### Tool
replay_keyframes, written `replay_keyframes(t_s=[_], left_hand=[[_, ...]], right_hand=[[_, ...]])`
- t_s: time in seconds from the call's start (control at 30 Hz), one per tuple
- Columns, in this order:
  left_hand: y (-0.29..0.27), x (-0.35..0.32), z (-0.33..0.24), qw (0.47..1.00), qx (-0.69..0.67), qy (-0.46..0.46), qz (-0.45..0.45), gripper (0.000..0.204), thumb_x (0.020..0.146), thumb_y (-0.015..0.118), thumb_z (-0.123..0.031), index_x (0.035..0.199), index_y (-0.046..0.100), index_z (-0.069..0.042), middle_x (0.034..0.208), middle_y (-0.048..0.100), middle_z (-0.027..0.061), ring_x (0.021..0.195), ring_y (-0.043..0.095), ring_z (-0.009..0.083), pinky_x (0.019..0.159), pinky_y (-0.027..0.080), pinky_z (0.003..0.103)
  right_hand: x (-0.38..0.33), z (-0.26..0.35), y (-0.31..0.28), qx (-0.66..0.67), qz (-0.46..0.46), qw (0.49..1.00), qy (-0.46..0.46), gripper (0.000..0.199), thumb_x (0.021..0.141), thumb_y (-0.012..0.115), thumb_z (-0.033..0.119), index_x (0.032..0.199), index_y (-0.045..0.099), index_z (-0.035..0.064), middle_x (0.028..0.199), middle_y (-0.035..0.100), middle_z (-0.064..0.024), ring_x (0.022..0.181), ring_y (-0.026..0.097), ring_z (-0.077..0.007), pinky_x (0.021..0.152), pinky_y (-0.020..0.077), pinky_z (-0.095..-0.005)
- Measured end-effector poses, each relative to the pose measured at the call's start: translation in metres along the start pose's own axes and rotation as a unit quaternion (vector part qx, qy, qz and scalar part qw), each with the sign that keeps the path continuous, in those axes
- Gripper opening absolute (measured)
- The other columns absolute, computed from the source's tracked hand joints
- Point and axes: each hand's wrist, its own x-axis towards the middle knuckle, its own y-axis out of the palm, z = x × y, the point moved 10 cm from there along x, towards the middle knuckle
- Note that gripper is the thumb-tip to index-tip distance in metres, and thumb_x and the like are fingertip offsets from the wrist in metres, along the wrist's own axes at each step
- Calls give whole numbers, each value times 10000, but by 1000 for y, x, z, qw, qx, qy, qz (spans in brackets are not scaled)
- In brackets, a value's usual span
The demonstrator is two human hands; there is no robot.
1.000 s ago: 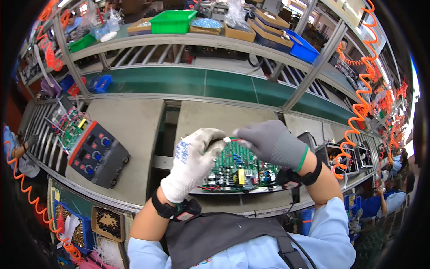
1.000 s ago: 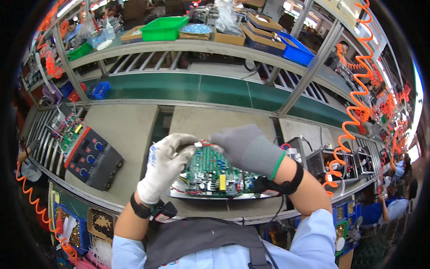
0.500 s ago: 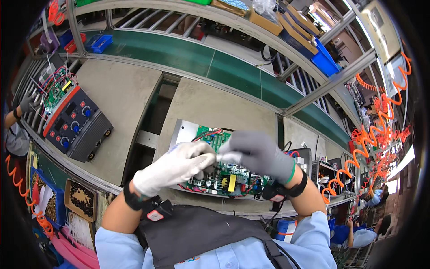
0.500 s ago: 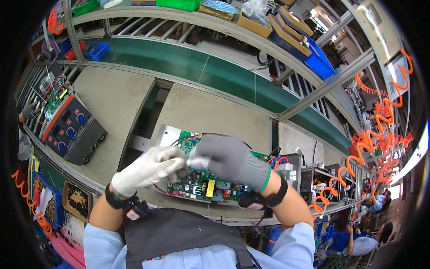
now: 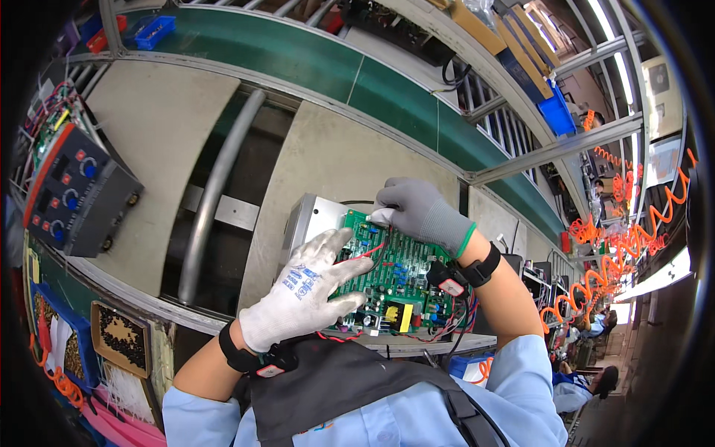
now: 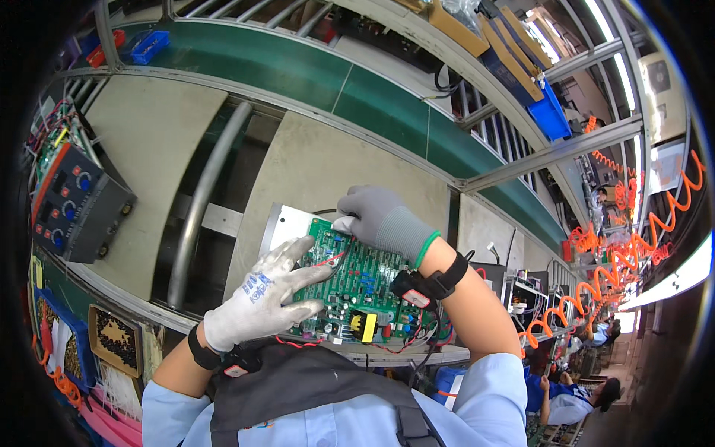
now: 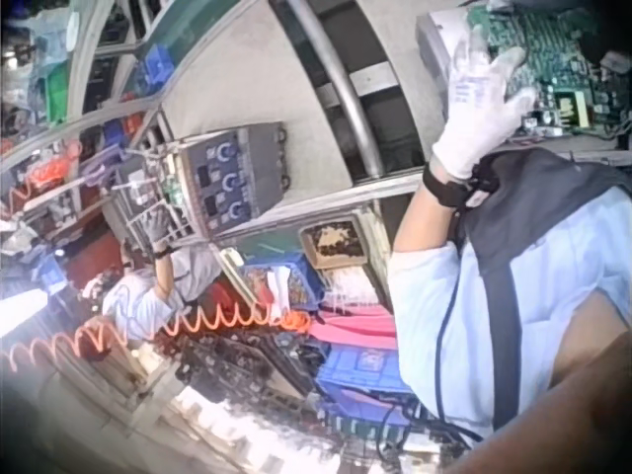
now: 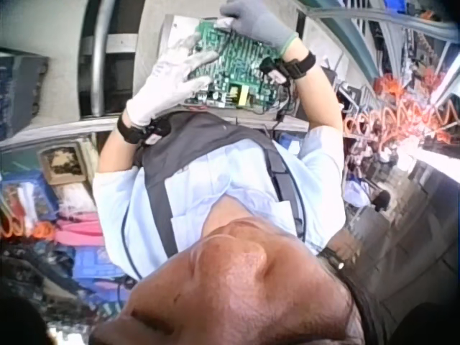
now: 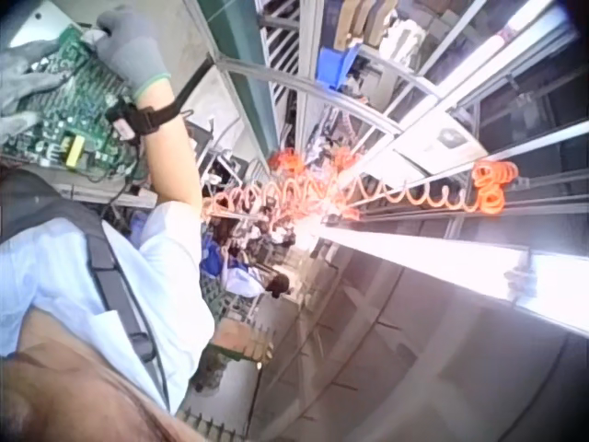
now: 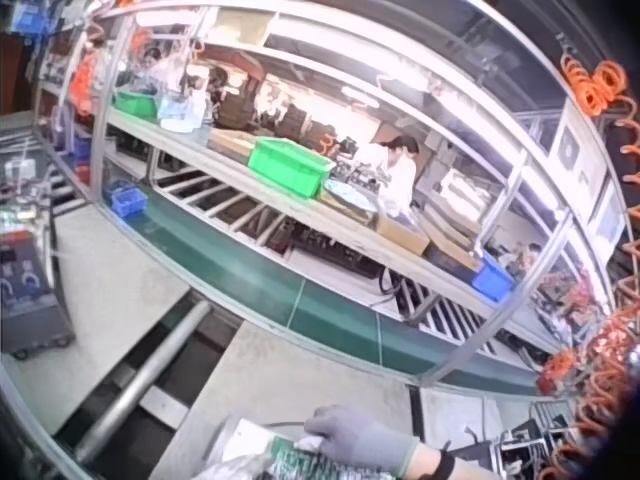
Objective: Assembling and wiring internal components of electronic power supply units on an assembly line.
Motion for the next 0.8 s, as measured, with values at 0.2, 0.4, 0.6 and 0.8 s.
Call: replay_keyframes(t_s=[0.2, 0.4, 0.6, 0.8], left_hand=[[0, 2, 1, 1000, -6, 2, 1, 476, 812, 660, -290, 1250, 598, -113, 1409, 388, 276, 1311, 365, 434, 1088, 292, 482], [-10, 16, 1, 998, -53, -35, -22, 740, 775, 697, -245, 1424, 376, -91, 1395, 400, 271, 1300, 403, 379, 1074, 333, 404], [-16, 60, 24, 989, 5, -111, 92, 477, 747, 682, -140, 1189, 589, 14, 897, 658, 128, 803, 635, 186, 732, 508, 311], [-75, 4, 67, 961, -157, -116, -194, 612, 809, 662, -194, 1358, 445, -36, 1318, 509, 172, 1179, 533, 266, 977, 441, 361]], right_hand=[[7, 0, 11, 1, 36, 999, 13, 198, 828, 631, 259, 891, 656, 72, 895, 621, -135, 857, 605, -345, 738, 473, -433], [4, -15, 12, 52, 89, 989, 107, 283, 836, 652, 299, 806, 606, 21, 853, 604, -154, 743, 553, -336, 688, 450, -408], [-94, -40, -95, 191, -177, 963, 68, 494, 892, 612, 322, 1286, 541, 32, 1301, 555, -124, 1200, 501, -187, 1029, 370, -325], [-340, -84, -129, -106, -465, 835, 274, 459, 913, 593, 217, 1303, 503, -7, 1286, 557, -116, 1162, 525, -181, 986, 401, -314]])
